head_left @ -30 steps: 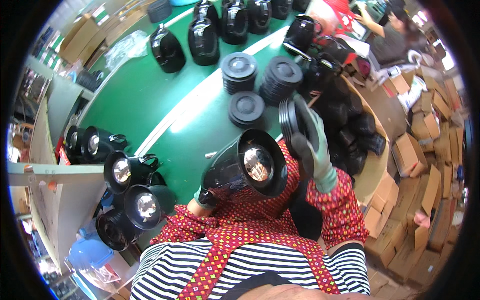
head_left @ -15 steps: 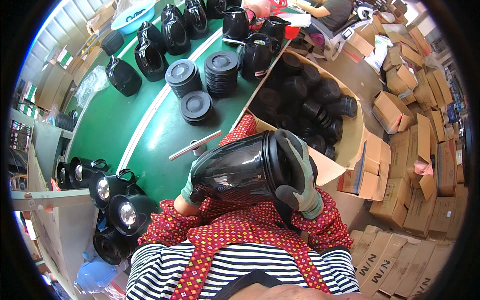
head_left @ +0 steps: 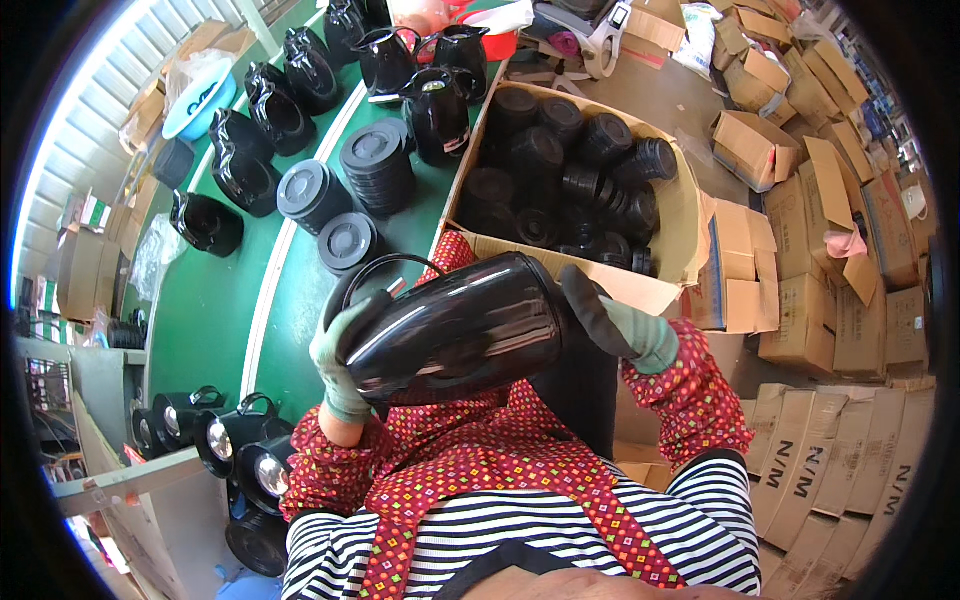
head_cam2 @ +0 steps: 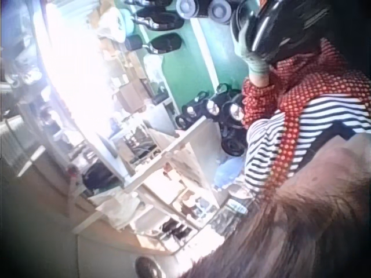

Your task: The person repeatedly picks up black kettle bodies and lids from a green workbench, inserts a metal heating element into each kettle, and places the assembled units into a cardboard box. The process is repeated for multiple units throughout the clip.

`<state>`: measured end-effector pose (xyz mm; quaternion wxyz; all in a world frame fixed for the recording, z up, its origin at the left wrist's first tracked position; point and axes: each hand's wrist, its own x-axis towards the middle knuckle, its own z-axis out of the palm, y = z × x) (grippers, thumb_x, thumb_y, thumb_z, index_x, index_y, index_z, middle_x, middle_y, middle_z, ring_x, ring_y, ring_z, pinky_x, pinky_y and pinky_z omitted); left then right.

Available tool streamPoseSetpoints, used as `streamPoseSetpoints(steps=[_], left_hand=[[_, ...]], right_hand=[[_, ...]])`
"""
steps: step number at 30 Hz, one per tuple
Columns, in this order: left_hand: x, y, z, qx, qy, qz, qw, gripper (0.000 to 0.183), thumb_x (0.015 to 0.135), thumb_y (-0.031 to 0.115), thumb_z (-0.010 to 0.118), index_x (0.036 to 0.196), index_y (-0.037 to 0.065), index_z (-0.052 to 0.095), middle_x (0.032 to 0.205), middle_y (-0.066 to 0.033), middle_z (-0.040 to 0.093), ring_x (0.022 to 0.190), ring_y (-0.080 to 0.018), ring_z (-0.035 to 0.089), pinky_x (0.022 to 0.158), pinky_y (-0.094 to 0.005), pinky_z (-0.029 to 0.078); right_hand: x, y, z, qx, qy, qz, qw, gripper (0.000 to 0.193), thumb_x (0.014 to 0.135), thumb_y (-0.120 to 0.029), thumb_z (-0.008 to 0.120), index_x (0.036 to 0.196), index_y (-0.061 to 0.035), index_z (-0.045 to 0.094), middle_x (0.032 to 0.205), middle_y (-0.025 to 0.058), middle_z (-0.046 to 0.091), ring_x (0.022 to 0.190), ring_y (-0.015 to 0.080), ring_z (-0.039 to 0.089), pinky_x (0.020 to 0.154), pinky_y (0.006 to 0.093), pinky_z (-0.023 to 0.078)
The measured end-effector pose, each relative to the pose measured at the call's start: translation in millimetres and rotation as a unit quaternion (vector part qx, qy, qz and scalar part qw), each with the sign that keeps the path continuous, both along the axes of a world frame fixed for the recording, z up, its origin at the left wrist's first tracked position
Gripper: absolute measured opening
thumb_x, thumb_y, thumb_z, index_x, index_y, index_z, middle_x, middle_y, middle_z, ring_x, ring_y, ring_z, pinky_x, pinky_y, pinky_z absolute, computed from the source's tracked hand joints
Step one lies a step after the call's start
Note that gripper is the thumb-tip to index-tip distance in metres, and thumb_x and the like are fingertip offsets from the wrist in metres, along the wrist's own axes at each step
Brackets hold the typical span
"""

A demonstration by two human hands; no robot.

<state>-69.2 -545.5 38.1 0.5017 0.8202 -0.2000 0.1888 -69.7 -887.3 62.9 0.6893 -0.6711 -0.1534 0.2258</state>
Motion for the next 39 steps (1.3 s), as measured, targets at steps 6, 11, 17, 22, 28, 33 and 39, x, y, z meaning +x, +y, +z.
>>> streamPoseSetpoints(steps=[6,11,17,22,28,33,39], left_hand=[[1.0,2.2,-52.6,-0.201,0.273,-0.109,0.934,0.062,0.075,0.019,0.091,0.129,-0.004,0.069,0.127,-0.0144,0.074,0.113,-0.0214,0.072,0.102,-0.0366,0.056],[-2.2,-6.7,27.6,0.077,-0.097,-0.067,0.990,0.047,0.080,0.016,0.090,0.118,-0.005,0.072,0.128,-0.0289,0.070,0.109,-0.0393,0.075,0.096,-0.0442,0.061],[5.6,10.7,-15.7,-0.126,0.205,-0.132,0.962,0.055,0.082,0.019,0.087,0.127,-0.006,0.069,0.123,-0.0171,0.074,0.112,-0.0256,0.073,0.102,-0.0379,0.057],[4.4,-4.1,-17.6,-0.072,0.086,-0.094,0.989,0.048,0.078,0.013,0.089,0.121,-0.002,0.073,0.127,-0.0251,0.071,0.109,-0.0343,0.074,0.097,-0.0423,0.060],[-2.4,-14.7,35.7,0.016,0.101,-0.090,0.991,0.057,0.080,0.016,0.091,0.130,-0.003,0.068,0.131,-0.0231,0.071,0.111,-0.0325,0.075,0.098,-0.0421,0.060],[-2.3,12.7,-73.6,-0.116,0.201,-0.099,0.968,0.054,0.088,0.012,0.081,0.137,-0.007,0.065,0.139,-0.0199,0.067,0.111,-0.0248,0.073,0.100,-0.0394,0.059],[5.3,-18.7,41.5,0.117,-0.038,-0.106,0.987,0.043,0.078,0.006,0.087,0.118,-0.002,0.074,0.132,-0.0270,0.069,0.105,-0.0325,0.077,0.092,-0.0390,0.062]], right_hand=[[-15.8,35.2,-4.1,0.100,-0.166,-0.091,0.977,0.083,0.109,-0.052,0.053,0.166,0.0024,0.025,0.166,0.0241,0.039,0.147,0.0345,0.048,0.124,0.0446,0.035],[-14.1,33.0,-30.7,0.278,0.373,-0.117,0.878,0.079,0.106,-0.070,0.045,0.151,-0.0055,0.053,0.141,0.0160,0.067,0.122,0.0257,0.068,0.107,0.0422,0.055],[-23.4,28.6,-13.3,-0.077,-0.274,-0.215,0.934,0.079,0.108,-0.060,0.050,0.161,-0.0025,0.040,0.152,0.0195,0.056,0.133,0.0280,0.061,0.115,0.0431,0.048],[-30.5,50.9,-19.9,0.168,0.008,-0.230,0.958,0.085,0.107,-0.066,0.046,0.158,0.0017,0.043,0.151,0.0190,0.058,0.128,0.0320,0.066,0.111,0.0446,0.051],[-27.9,15.6,-6.0,0.300,0.238,-0.080,0.920,0.089,0.104,-0.075,0.044,0.154,-0.0007,0.048,0.154,0.0213,0.057,0.134,0.0294,0.062,0.113,0.0439,0.050],[-30.2,40.1,-10.0,0.055,-0.318,-0.199,0.925,0.085,0.105,-0.066,0.050,0.160,-0.0015,0.043,0.169,0.0165,0.034,0.150,0.0257,0.045,0.122,0.0389,0.039],[-36.9,33.1,-24.6,0.283,0.275,-0.170,0.903,0.082,0.106,-0.070,0.045,0.153,-0.0035,0.053,0.147,0.0126,0.062,0.135,0.0227,0.060,0.115,0.0385,0.048]])
